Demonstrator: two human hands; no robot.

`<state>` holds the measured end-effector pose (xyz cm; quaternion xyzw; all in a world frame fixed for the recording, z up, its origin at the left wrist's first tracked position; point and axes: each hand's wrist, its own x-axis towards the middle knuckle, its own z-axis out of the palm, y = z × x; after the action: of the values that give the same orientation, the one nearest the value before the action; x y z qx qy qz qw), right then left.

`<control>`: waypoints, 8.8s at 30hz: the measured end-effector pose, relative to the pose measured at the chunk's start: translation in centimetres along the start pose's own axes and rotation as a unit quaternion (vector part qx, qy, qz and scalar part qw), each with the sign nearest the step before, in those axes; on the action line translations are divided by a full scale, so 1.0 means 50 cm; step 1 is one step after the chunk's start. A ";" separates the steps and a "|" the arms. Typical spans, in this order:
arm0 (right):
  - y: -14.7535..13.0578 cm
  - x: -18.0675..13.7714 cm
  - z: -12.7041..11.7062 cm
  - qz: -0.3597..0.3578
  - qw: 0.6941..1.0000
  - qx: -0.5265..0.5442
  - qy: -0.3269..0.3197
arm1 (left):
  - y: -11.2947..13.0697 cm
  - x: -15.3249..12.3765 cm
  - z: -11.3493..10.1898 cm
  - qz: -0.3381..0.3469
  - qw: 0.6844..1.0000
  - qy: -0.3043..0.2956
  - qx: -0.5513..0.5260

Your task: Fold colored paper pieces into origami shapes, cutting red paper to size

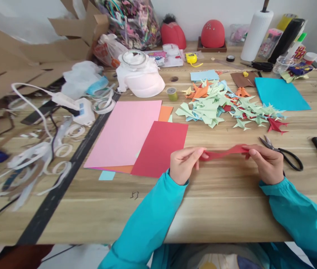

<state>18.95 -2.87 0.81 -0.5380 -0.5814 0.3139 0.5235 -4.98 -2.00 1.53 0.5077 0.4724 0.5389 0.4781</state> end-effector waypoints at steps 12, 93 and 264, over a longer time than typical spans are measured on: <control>-0.003 -0.010 0.003 0.018 0.999 0.002 -0.031 | -0.030 0.018 0.013 -0.127 0.978 0.066 -0.154; 0.034 0.011 0.013 0.226 0.969 0.098 -0.014 | -0.030 -0.002 0.028 -0.183 0.975 -0.072 -0.099; 0.096 -0.051 -0.152 -0.004 0.829 -0.556 0.058 | -0.022 0.003 0.085 -0.213 0.883 0.139 -0.394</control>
<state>27.23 -5.73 -2.41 -0.7527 -0.6288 -0.0964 0.1696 -0.69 -1.67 0.61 0.0850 0.3797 0.6310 0.6711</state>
